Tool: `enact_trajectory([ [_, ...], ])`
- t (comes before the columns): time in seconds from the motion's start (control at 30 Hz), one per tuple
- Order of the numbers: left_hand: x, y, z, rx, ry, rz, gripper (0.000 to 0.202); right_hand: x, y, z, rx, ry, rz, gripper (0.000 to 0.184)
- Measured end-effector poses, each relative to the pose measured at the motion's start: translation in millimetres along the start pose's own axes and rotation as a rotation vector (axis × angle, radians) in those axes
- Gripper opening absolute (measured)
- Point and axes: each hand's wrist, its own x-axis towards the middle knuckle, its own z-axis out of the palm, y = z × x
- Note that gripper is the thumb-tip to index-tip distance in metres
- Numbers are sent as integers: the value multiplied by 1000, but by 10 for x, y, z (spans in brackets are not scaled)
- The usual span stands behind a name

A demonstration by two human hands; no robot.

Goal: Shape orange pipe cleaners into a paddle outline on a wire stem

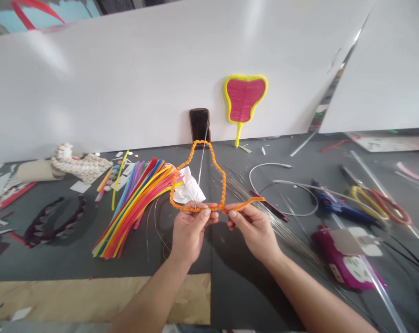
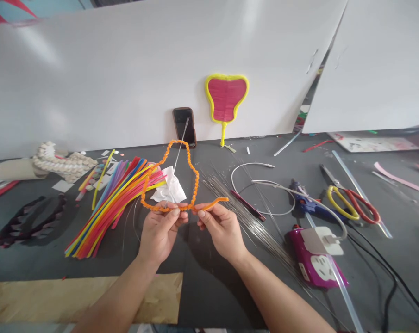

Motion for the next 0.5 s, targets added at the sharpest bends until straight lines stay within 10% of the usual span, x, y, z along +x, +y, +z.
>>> enact_trajectory([
  [0.5,-5,-19,-18,82,-83,-5,11,-10,20,-2,-63,9,-75,19],
])
